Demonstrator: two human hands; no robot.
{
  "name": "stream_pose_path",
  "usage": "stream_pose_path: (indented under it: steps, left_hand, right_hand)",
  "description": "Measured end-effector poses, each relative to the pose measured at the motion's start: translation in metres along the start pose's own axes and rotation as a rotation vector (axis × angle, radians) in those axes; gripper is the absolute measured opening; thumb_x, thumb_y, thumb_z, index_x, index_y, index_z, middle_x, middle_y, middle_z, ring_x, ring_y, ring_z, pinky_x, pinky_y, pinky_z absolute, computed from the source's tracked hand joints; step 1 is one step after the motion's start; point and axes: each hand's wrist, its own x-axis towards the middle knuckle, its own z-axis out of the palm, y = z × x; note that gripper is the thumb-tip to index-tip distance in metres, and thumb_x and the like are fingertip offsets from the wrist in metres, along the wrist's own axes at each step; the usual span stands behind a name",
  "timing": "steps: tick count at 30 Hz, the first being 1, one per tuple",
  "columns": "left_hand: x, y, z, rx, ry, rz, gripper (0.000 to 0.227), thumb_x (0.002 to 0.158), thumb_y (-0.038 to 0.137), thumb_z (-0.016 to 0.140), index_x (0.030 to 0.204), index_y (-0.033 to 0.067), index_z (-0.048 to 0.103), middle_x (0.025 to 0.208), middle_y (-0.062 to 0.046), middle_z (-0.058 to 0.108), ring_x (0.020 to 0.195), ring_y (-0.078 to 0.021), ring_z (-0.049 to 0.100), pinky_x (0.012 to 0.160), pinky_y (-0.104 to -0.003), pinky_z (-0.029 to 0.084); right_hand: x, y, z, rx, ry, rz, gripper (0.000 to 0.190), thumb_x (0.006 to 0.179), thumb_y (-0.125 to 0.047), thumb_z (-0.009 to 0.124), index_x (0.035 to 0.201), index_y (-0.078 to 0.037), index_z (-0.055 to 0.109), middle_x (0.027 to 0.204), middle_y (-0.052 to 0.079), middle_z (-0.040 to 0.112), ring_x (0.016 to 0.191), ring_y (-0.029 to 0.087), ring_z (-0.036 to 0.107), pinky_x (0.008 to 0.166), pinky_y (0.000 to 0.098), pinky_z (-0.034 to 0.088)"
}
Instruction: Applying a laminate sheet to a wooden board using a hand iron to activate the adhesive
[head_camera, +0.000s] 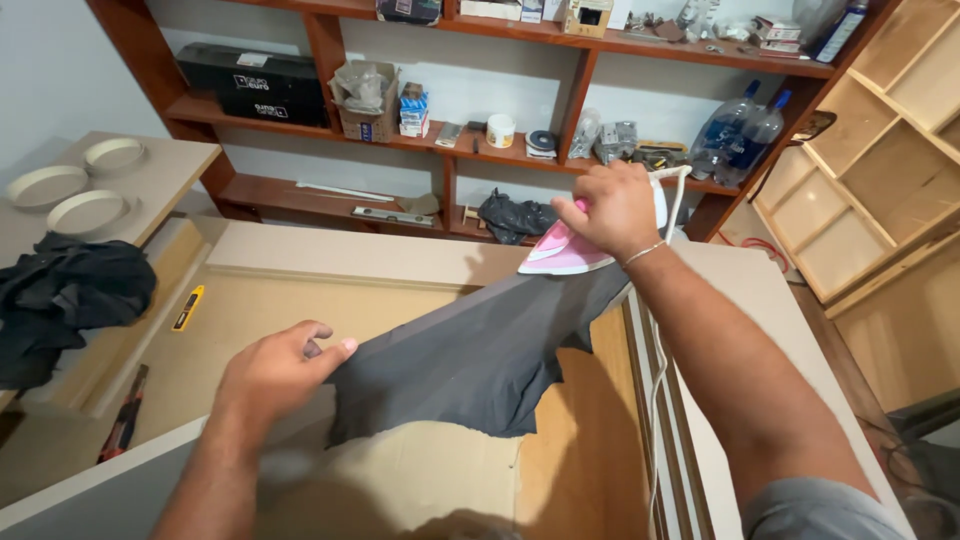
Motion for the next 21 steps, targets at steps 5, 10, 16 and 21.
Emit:
stream_pose_path:
  steps: [5,10,16,21]
  left_hand:
    - [0.007,-0.002,0.002,0.011,-0.022,0.011,0.068,0.084,0.074,0.049,0.138,0.0348,0.063,0.127,0.005,0.077,0.128,-0.0211,0.066,0.11,-0.041,0.049]
    - [0.002,0.003,-0.002,0.035,-0.061,0.022,0.069,0.087,0.071,0.045,0.141,0.0319,0.06,0.133,0.002,0.073,0.133,-0.0224,0.062,0.114,-0.043,0.047]
    - [-0.002,0.004,-0.006,0.024,-0.043,0.069,0.068,0.09,0.072,0.042,0.139,0.0291,0.062,0.132,-0.002,0.073,0.132,-0.0244,0.062,0.113,-0.044,0.047]
    - [0.0,0.006,-0.002,0.07,-0.033,0.078,0.063,0.096,0.065,0.034,0.141,0.0287,0.059,0.132,-0.002,0.073,0.133,-0.0255,0.061,0.114,-0.046,0.045]
  right_hand:
    - [0.008,-0.028,-0.003,-0.004,-0.006,0.012,0.046,0.092,-0.059,0.068,0.067,-0.023,0.059,0.067,0.0,0.055,0.07,0.023,0.059,0.075,0.0389,0.045]
    - [0.014,-0.056,-0.007,-0.006,0.009,0.026,0.046,0.092,-0.06,0.068,0.066,-0.023,0.058,0.066,0.0,0.054,0.07,0.022,0.059,0.075,0.0387,0.045]
    - [0.023,-0.089,-0.011,-0.004,0.004,0.031,0.047,0.092,-0.06,0.066,0.064,-0.024,0.059,0.064,-0.002,0.052,0.069,0.021,0.058,0.076,0.0379,0.046]
    - [0.033,-0.125,-0.019,0.04,0.019,-0.004,0.044,0.092,-0.058,0.066,0.066,-0.023,0.06,0.065,0.0,0.054,0.07,0.023,0.059,0.076,0.0386,0.046]
